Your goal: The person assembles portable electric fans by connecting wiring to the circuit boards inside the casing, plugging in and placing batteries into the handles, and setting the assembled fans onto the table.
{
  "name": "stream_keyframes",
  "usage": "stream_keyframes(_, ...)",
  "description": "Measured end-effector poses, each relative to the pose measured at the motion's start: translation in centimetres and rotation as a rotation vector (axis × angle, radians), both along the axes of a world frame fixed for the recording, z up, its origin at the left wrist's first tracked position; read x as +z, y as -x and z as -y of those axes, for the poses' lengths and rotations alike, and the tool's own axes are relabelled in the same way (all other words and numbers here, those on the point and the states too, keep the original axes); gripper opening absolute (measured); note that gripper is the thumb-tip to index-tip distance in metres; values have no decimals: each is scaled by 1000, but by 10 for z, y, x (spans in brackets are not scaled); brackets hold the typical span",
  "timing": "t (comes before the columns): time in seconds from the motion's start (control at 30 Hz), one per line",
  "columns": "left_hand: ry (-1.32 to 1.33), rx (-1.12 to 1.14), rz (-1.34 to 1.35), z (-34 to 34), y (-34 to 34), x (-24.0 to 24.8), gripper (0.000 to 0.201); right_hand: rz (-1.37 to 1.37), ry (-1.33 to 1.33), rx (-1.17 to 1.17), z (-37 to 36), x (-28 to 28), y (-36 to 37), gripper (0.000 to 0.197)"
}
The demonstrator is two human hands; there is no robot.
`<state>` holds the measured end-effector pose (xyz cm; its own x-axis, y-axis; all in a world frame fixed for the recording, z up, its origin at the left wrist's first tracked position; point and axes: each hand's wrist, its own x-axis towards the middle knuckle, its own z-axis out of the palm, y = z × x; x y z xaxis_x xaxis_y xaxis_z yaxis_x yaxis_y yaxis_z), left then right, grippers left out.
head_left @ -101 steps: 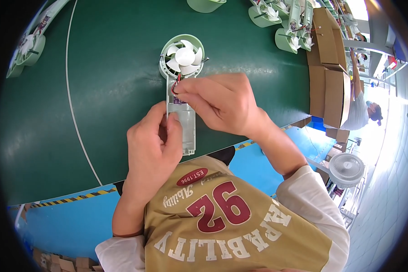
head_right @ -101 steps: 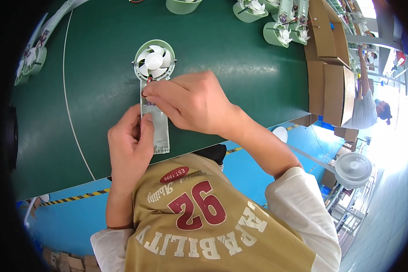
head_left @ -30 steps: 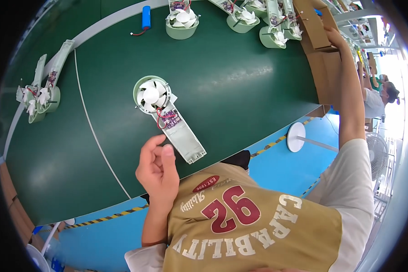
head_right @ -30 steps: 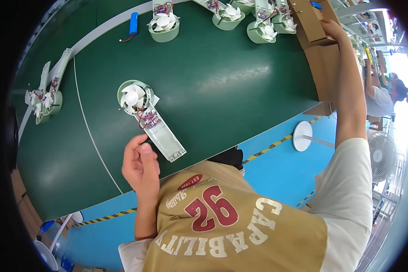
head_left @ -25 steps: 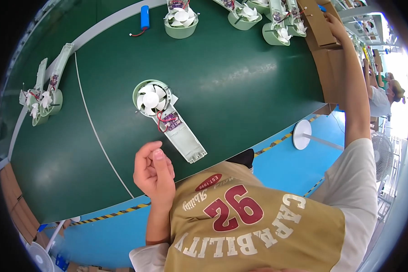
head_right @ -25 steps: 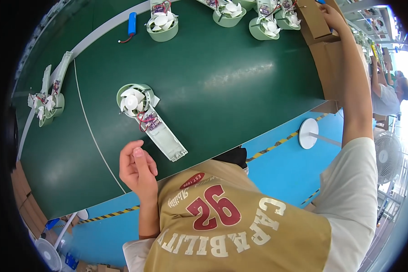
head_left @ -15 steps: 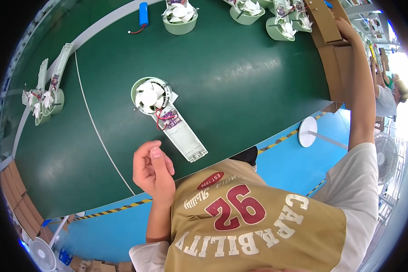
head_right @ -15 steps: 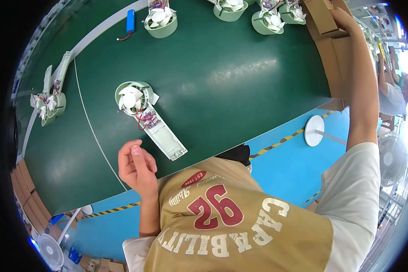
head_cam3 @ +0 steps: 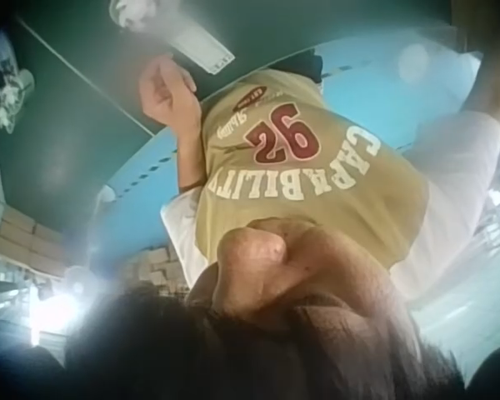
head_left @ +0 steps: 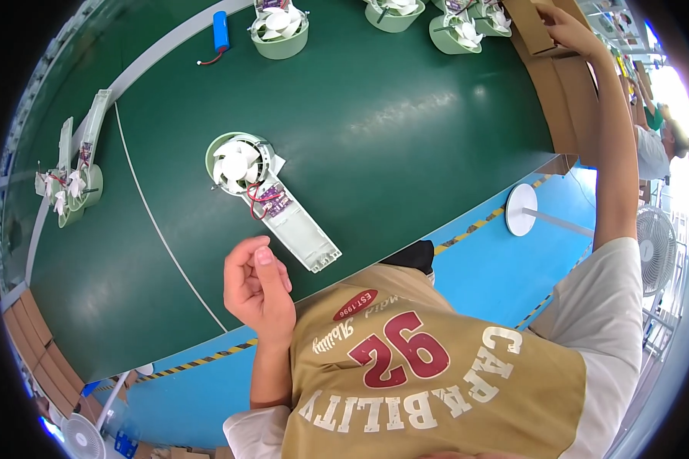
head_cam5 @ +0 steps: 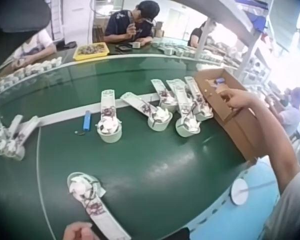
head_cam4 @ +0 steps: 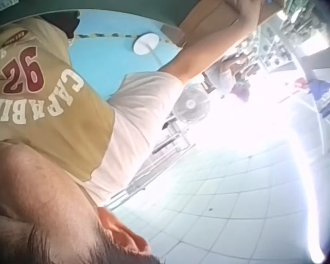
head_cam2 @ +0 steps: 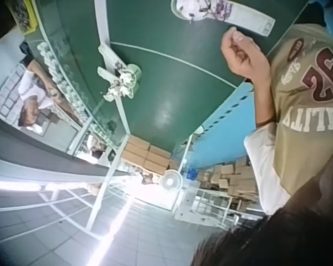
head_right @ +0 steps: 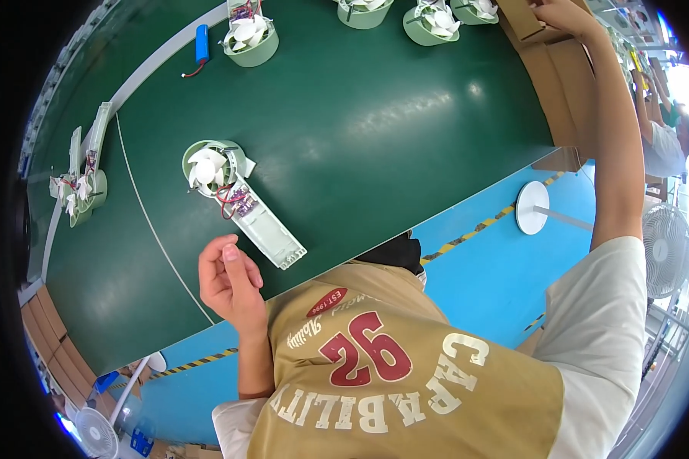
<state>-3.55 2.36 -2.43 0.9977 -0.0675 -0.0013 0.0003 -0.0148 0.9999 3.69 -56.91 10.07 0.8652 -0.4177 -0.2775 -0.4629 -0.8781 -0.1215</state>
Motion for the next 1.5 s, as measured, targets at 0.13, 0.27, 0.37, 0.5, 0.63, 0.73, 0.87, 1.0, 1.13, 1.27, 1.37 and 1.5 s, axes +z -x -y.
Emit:
stream_keyframes(0.13,-26,-6,-5,-2,2,0,15,87,-59,137,-39,-12,-20,48)
stream_keyframes(0.27,-22,-17,9,2,1,1,15,71,122,182,-35,-9,-24,45)
stream_keyframes(0.37,-41,5,-19,1,4,-2,16,61,137,106,-36,-7,-29,41)
stream_keyframes(0.5,-7,-47,-45,3,4,-4,14,483,-418,605,116,-31,-10,39)
stream_keyframes(0.63,-77,9,1,-3,3,-7,16,280,43,67,69,-29,-30,37)
stream_keyframes(0.73,-98,19,-1,-3,3,-6,16,-1,109,-182,57,-9,-23,34)
stream_keyframes(0.87,-103,16,3,-2,3,-4,16,114,256,-148,88,-19,-10,31)
stream_keyframes(1.0,-78,-1,-20,2,3,-5,17,284,390,-105,132,-18,10,40)
stream_keyframes(1.13,-82,49,37,-4,5,-6,18,886,554,-309,59,15,4,35)
stream_keyframes(1.27,-102,90,183,0,14,10,19,1267,-824,-150,-149,23,23,40)
stream_keyframes(1.37,-4,-126,252,2,19,20,16,463,-1649,-22,-289,-7,75,34)
stream_keyframes(1.5,-41,-293,294,15,11,36,20,-44,-1955,-53,-360,-42,107,29)
